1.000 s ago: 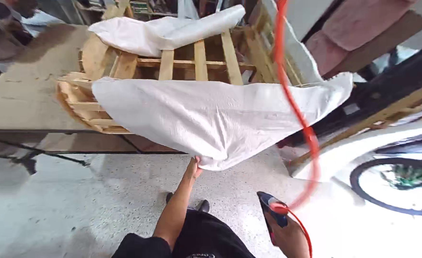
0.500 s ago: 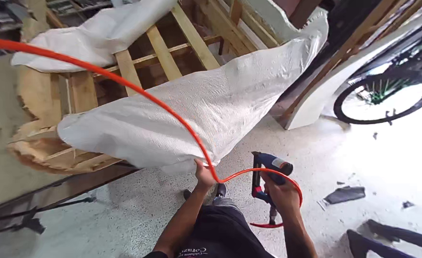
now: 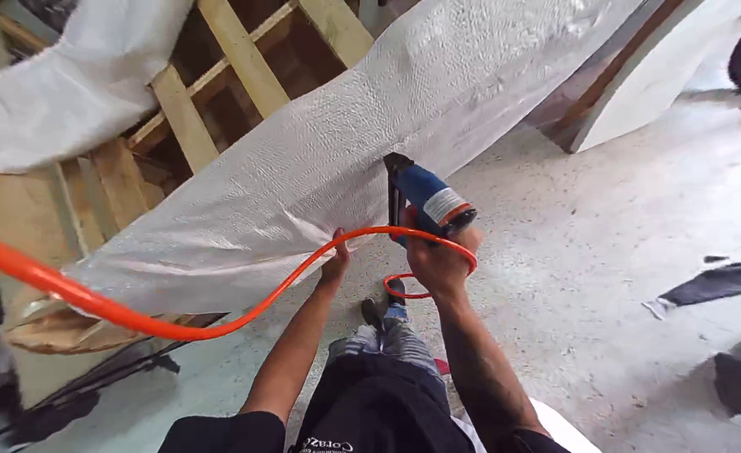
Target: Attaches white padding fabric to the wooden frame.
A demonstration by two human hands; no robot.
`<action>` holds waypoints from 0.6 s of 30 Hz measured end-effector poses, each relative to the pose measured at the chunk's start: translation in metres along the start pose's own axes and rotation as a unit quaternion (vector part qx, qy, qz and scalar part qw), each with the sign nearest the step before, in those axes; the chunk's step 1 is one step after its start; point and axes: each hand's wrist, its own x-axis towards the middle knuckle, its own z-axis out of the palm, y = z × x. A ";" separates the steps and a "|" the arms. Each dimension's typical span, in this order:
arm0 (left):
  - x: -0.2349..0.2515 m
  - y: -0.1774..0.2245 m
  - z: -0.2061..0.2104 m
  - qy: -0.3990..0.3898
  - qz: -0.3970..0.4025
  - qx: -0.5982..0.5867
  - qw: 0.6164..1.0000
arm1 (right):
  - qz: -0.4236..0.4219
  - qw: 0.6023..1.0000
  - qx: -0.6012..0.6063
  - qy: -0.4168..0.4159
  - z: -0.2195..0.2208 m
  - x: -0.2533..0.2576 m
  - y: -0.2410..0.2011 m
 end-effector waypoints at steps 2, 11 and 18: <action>0.002 -0.001 0.002 0.017 -0.006 -0.005 1.000 | -0.013 1.000 -0.013 0.012 0.011 0.001 -0.003; 0.017 0.007 -0.026 -0.333 -0.169 -0.011 0.928 | -0.011 0.998 0.025 -0.056 0.042 -0.040 -0.037; -0.021 -0.005 -0.058 -0.483 -0.141 0.026 0.864 | 0.009 0.998 -0.047 -0.047 0.042 -0.068 -0.075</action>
